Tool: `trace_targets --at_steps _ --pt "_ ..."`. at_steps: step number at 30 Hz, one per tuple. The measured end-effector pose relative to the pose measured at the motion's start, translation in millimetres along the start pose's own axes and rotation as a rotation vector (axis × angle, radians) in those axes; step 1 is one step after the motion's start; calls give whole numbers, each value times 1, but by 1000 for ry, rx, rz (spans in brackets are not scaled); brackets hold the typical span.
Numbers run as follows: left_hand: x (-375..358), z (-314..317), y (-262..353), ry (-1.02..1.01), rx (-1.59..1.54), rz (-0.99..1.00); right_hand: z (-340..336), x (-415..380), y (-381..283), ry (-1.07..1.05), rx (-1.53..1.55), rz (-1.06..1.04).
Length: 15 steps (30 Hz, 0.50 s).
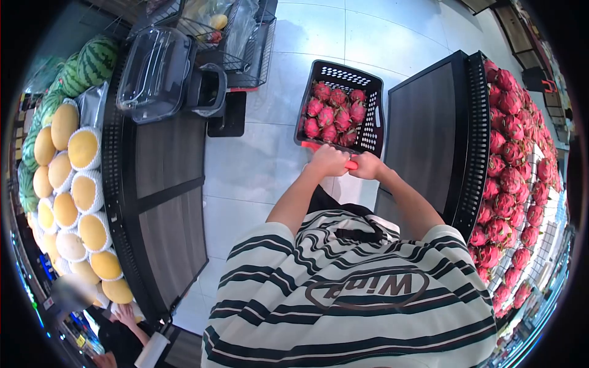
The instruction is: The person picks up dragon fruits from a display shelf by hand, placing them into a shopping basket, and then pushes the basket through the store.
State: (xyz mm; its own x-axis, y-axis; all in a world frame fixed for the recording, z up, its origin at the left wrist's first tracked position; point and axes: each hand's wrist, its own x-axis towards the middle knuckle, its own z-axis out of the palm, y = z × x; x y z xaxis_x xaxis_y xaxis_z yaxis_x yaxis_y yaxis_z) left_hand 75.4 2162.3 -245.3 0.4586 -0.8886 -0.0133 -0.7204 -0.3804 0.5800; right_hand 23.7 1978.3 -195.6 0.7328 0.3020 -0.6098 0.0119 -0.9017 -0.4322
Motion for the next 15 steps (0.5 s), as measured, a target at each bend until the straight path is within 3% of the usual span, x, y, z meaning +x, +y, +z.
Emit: trace_targets --at_steps 8,15 --pt "55 -19 -34 -7 -27 20 -48 25 9 -5 -107 261" --pt "99 -38 -62 48 -22 66 -83 59 41 31 -47 147"
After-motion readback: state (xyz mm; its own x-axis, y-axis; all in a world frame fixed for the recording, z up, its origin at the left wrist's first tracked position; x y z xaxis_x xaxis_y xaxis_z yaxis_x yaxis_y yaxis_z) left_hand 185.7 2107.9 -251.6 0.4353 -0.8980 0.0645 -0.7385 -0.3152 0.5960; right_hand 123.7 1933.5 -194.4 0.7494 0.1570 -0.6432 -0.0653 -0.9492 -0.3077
